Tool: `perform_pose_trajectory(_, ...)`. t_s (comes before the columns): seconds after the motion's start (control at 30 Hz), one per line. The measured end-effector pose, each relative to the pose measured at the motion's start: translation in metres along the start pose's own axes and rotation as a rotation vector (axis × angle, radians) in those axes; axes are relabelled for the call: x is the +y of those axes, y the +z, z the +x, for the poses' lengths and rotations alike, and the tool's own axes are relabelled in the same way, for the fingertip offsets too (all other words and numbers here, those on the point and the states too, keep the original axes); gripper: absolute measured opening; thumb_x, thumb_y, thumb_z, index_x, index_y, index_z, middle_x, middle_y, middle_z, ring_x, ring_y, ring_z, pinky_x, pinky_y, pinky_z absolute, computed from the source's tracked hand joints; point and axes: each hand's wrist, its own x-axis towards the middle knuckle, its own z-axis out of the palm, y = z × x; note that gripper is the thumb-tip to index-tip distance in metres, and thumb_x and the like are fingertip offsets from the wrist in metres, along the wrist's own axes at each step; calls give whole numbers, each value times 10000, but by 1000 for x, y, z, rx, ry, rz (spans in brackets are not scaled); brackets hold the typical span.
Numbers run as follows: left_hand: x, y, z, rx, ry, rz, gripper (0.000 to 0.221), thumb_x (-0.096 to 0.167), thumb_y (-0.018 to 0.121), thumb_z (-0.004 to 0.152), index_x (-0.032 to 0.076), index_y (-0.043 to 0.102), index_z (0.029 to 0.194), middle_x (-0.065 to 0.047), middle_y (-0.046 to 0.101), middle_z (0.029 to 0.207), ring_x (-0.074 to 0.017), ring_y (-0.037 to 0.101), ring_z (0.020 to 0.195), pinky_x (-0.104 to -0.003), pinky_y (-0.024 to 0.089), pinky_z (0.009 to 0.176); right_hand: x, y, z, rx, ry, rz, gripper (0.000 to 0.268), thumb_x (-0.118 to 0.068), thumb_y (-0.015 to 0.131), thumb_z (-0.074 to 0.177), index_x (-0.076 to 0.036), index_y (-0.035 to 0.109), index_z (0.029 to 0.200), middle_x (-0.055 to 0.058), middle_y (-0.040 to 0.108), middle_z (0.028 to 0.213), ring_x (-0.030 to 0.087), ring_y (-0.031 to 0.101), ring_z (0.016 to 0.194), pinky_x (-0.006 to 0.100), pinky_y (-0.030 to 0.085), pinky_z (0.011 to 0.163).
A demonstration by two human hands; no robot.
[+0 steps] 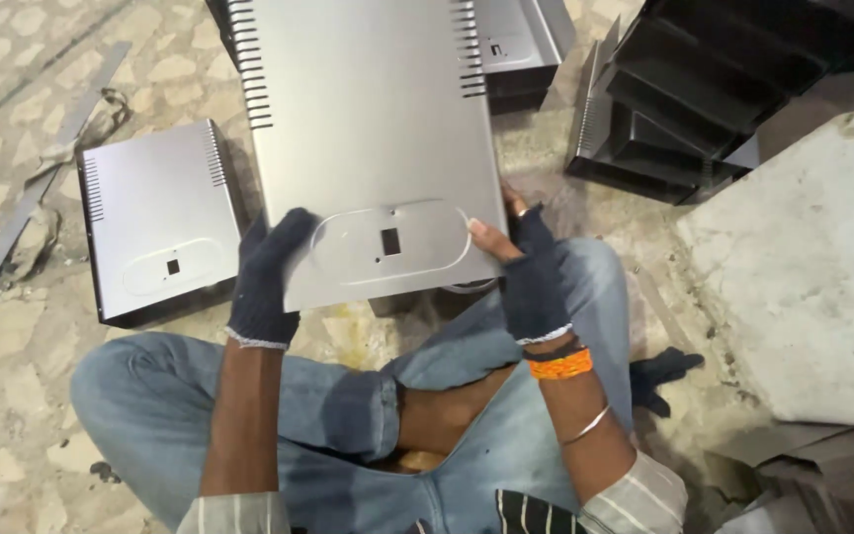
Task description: The person assembles metal box enclosures by hammering parts together and inserting rivets.
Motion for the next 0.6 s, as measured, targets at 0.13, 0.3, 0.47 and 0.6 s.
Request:
perform_pose_trajectory(0.13,-7,-21,9,123,-76,-80,336,211,683,908,14,703,1180,-44,762,1080,-144,734,1007,-294,583,901,9,9,-7,12,95,-136,548,-162,674,948,18,553,1450,69,654,1293,133,585,1162,278,459,1041)
perform_pose_trajectory(0.3,-9,-24,12,216,-342,64,365,290,742,873,102,759,1185,-38,669,773,-174,547,544,-311,401,453,32,7,-9,118,168,-84,490,-205,648,959,32,625,1388,54,705,1243,128,617,1144,269,449,1046)
perform_pose_trajectory(0.47,-40,-32,13,220,-317,31,368,304,740,869,84,752,1163,-5,681,795,-115,570,569,-267,399,459,60,-3,-3,88,251,-106,499,-188,678,936,38,622,1377,83,701,1219,155,621,1117,286,466,1017)
perform_pose_trajectory(0.6,-67,-39,22,136,-152,-59,371,212,745,883,21,707,1199,-19,743,1010,-119,705,879,-271,569,783,66,-3,-2,17,153,-262,597,-165,728,909,10,522,1442,87,660,1302,159,613,1170,301,473,1045)
